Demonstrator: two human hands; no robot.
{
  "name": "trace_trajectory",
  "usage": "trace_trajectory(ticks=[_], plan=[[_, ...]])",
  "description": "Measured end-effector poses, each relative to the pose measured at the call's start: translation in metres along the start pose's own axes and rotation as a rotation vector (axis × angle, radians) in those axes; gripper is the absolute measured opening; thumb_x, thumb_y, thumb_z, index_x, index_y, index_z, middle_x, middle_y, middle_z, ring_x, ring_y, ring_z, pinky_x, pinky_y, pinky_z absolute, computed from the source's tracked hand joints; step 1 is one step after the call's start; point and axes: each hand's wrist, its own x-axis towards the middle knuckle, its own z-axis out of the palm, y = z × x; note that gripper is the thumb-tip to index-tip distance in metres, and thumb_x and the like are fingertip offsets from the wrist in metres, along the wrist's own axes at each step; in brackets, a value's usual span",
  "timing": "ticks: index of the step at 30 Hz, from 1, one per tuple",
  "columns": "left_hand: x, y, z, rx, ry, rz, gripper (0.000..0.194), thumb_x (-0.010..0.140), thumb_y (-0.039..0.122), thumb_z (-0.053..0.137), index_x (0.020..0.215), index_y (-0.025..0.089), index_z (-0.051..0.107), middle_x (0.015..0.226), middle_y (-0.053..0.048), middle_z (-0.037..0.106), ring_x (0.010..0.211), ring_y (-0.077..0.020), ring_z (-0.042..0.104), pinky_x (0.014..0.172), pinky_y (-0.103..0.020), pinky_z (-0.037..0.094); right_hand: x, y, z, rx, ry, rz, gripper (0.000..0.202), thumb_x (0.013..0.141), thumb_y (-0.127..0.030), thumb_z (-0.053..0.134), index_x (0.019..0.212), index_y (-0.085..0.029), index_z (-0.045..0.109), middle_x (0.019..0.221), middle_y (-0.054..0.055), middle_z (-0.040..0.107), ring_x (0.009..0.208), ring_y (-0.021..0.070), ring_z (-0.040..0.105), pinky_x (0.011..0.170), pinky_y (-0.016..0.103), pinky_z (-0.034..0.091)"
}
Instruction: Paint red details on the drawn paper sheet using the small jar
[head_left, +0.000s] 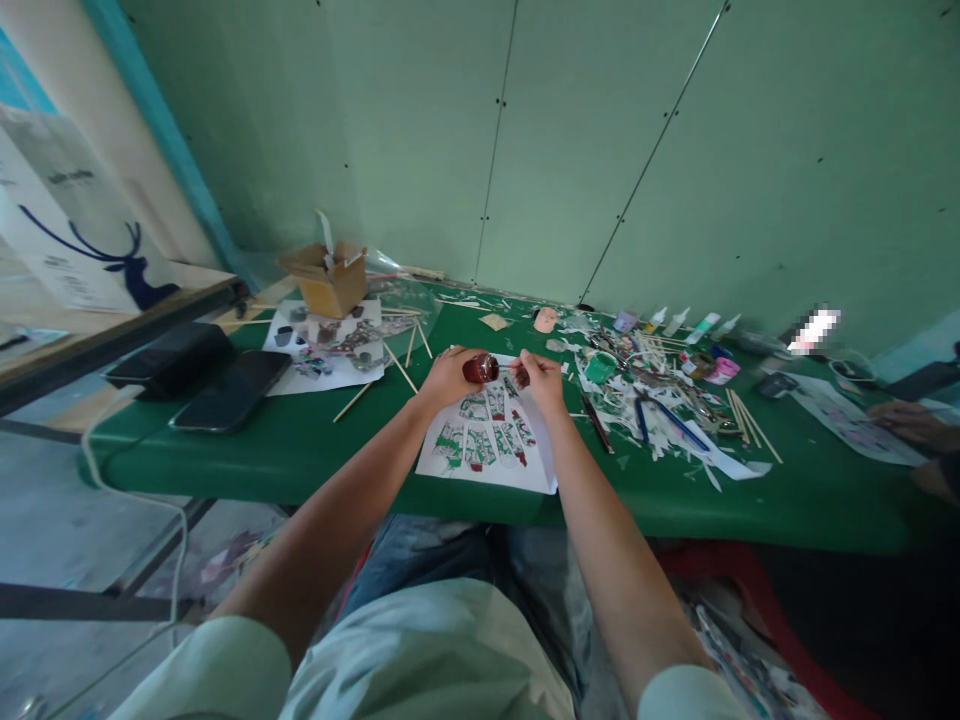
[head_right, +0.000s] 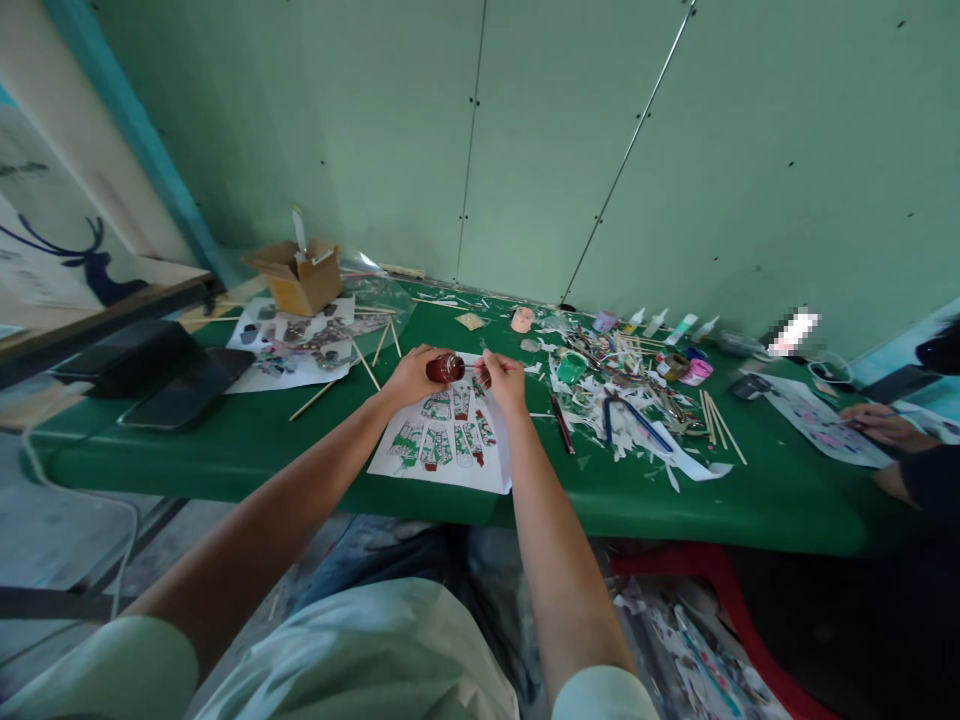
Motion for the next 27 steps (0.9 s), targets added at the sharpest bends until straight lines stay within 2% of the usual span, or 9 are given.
trace_trajectory(ticks=[3, 8, 12, 19, 27], plan=[[-0.0002, 0.0020, -0.0013, 0.004, -0.018, -0.013, 0.059, 0.058, 0.027, 0.070, 0.115, 0.024, 0.055, 0.104, -0.006, 0.057, 0.100, -0.0247, 0.053, 0.089, -0.037, 0.041, 0.0001, 0.0001, 0.0001, -0.012, -0.016, 0.014, 0.041, 0.069, -0.056, 0.060, 0.065, -0.016, 0.064, 0.055, 0.002, 0.061, 0.041, 0.0095, 0.052, 0.037, 0.021, 0.037], [-0.0005, 0.0044, -0.0031, 0.014, -0.044, -0.055, 0.061, 0.059, 0.030, 0.071, 0.116, 0.024, 0.054, 0.107, -0.006, 0.057, 0.103, -0.0259, 0.052, 0.090, -0.038, 0.040, 0.0037, -0.0005, -0.0051, 0.112, 0.131, 0.058, 0.041, 0.070, -0.057, 0.058, 0.063, -0.017, 0.059, 0.051, 0.000, 0.057, 0.040, 0.0096, 0.051, 0.038, 0.022, 0.040], [0.0001, 0.0034, -0.0020, 0.015, -0.039, -0.044, 0.063, 0.060, 0.037, 0.071, 0.117, 0.021, 0.052, 0.109, -0.007, 0.058, 0.103, -0.0258, 0.053, 0.089, -0.036, 0.041, 0.0053, 0.0004, -0.0071, 0.167, 0.143, 0.083, 0.041, 0.072, -0.057, 0.057, 0.062, -0.017, 0.058, 0.048, -0.001, 0.055, 0.040, 0.0097, 0.050, 0.038, 0.022, 0.040], [0.0009, 0.0014, -0.0002, 0.015, -0.036, -0.032, 0.064, 0.061, 0.043, 0.070, 0.117, 0.020, 0.052, 0.111, -0.007, 0.060, 0.103, -0.0252, 0.053, 0.089, -0.036, 0.040, 0.0026, -0.0017, -0.0043, 0.092, 0.114, 0.060, 0.043, 0.070, -0.058, 0.058, 0.058, -0.016, 0.058, 0.049, 0.000, 0.055, 0.039, 0.0091, 0.049, 0.036, 0.021, 0.038], [0.0015, 0.0011, 0.0007, 0.067, -0.049, -0.128, 0.067, 0.062, 0.049, 0.068, 0.120, 0.021, 0.050, 0.113, -0.008, 0.060, 0.105, -0.0293, 0.052, 0.089, -0.039, 0.039, 0.0082, 0.0049, -0.0094, 0.063, 0.220, 0.033, 0.044, 0.070, -0.057, 0.058, 0.051, -0.018, 0.053, 0.040, -0.003, 0.048, 0.033, 0.0080, 0.043, 0.035, 0.022, 0.039]])
